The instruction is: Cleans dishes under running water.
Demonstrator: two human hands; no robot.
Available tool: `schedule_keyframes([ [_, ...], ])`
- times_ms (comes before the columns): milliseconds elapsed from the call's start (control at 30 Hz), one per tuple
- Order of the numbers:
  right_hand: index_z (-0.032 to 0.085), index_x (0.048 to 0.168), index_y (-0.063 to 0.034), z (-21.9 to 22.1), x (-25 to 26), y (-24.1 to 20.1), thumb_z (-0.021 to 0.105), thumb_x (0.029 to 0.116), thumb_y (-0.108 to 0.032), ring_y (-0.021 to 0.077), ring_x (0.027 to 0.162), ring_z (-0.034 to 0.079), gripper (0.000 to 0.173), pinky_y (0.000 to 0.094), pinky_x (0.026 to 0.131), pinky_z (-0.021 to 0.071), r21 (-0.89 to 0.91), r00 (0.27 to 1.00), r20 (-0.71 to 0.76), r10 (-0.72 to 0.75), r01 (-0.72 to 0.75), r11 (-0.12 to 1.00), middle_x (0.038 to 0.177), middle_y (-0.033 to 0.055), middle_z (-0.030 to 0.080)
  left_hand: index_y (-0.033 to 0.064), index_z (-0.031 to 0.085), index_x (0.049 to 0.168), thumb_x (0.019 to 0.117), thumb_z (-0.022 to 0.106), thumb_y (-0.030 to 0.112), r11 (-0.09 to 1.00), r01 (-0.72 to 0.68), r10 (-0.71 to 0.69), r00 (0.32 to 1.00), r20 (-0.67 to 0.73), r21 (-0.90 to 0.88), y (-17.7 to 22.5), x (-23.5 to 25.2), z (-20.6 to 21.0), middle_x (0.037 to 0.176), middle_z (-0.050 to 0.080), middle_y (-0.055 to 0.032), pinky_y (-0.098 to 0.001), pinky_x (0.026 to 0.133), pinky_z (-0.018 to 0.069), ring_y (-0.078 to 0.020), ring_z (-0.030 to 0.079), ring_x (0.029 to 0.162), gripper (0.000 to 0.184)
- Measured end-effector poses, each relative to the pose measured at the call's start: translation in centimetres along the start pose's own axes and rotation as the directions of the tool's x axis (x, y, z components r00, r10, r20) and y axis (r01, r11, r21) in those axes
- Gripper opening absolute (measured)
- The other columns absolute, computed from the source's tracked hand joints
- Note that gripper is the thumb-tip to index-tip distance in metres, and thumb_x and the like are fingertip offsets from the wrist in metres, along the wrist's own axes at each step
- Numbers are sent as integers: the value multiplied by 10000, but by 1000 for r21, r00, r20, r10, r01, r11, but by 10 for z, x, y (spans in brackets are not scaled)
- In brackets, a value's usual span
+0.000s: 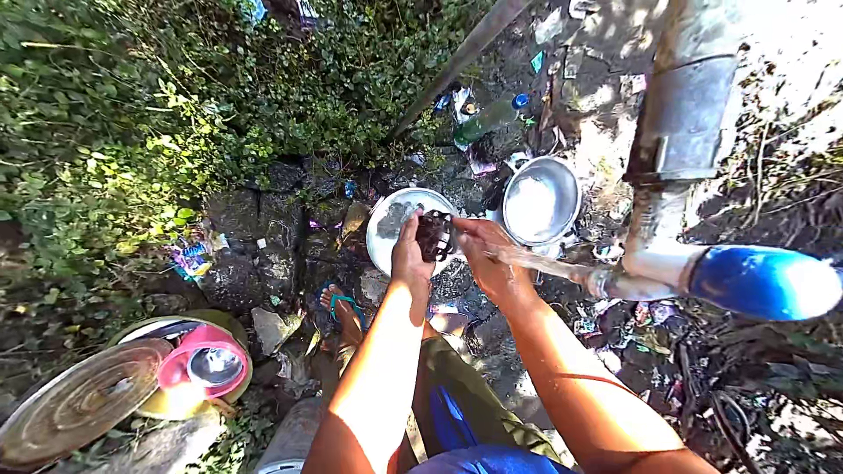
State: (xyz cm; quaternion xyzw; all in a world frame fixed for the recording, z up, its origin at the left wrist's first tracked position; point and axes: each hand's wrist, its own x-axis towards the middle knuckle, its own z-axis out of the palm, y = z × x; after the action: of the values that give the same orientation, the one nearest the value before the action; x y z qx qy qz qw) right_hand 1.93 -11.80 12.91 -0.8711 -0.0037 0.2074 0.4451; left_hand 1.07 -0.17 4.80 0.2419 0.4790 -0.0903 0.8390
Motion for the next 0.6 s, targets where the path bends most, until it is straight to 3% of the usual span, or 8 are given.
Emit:
schedule_keyframes([
  [67, 683, 1292, -24, 3, 4, 6, 532, 1031, -136, 275, 1274, 599, 322, 458, 1104, 461, -91, 987, 10, -160, 160, 983, 1315, 159, 661, 182, 573, 1291, 1107, 395, 342, 997, -52, 50, 999, -20, -65, -6, 0, 2, 1078, 657, -29, -339, 781, 566, -141, 658, 917, 303],
  [133, 654, 1347, -39, 4, 6, 10, 538, 1027, -168, 323, 1355, 542, 364, 505, 1136, 423, -170, 984, 5, -178, 176, 969, 1424, 184, 595, 179, 548, 1341, 1117, 371, 300, 992, -90, 91, 996, 9, -88, -8, -2, 10, 1123, 647, -33, -333, 816, 562, -142, 655, 952, 310],
  [267, 521, 1498, -78, 10, 8, 23, 505, 1038, -254, 432, 1480, 362, 493, 592, 1156, 359, -218, 1000, 15, -9, 12, 976, 1615, 269, 332, 171, 516, 1425, 1118, 324, 207, 991, -114, 120, 990, 81, -70, -3, -17, 30, 1194, 618, -26, -306, 856, 530, -120, 622, 996, 364],
  [367, 505, 1503, -56, 17, 14, 19, 494, 1051, -260, 415, 1514, 303, 497, 552, 1210, 297, -109, 998, -24, 60, -62, 992, 1610, 275, 339, 182, 369, 1551, 1076, 295, 133, 983, -179, 171, 975, 144, 44, -4, -24, 24, 1412, 519, -66, -349, 938, 510, -143, 586, 1116, 483],
  [433, 502, 1506, -59, 21, 18, 13, 523, 1054, -251, 360, 1527, 301, 491, 495, 1231, 294, -13, 996, -33, 78, -79, 997, 1623, 249, 332, 184, 327, 1575, 1099, 303, 146, 983, -162, 154, 984, 93, 87, -8, -28, 21, 1468, 482, -78, -355, 949, 505, -151, 578, 1141, 478],
  [467, 502, 1505, -57, 22, 19, 12, 524, 1047, -247, 331, 1525, 318, 497, 475, 1231, 306, 17, 998, -36, 52, -51, 999, 1619, 227, 356, 170, 380, 1545, 1117, 301, 182, 989, -140, 139, 990, 29, 54, -9, -29, 22, 1404, 532, -72, -348, 929, 516, -152, 597, 1101, 435],
  [533, 512, 1495, -46, 22, 18, 14, 509, 1046, -266, 308, 1508, 362, 500, 472, 1227, 315, -8, 999, -33, -27, 27, 1000, 1592, 197, 422, 119, 518, 1373, 1123, 344, 292, 992, -96, 86, 988, -124, -78, -7, -27, 27, 1091, 635, -61, -309, 784, 562, -146, 647, 879, 350],
  [600, 486, 1514, -44, 21, 16, 23, 494, 1054, -294, 338, 1505, 361, 523, 501, 1235, 291, -104, 998, -6, -65, 64, 992, 1579, 196, 442, 95, 533, 1255, 1116, 342, 377, 987, -23, 1, 990, -139, -157, -2, -24, 28, 1005, 667, -78, -308, 734, 572, -165, 672, 829, 369],
])
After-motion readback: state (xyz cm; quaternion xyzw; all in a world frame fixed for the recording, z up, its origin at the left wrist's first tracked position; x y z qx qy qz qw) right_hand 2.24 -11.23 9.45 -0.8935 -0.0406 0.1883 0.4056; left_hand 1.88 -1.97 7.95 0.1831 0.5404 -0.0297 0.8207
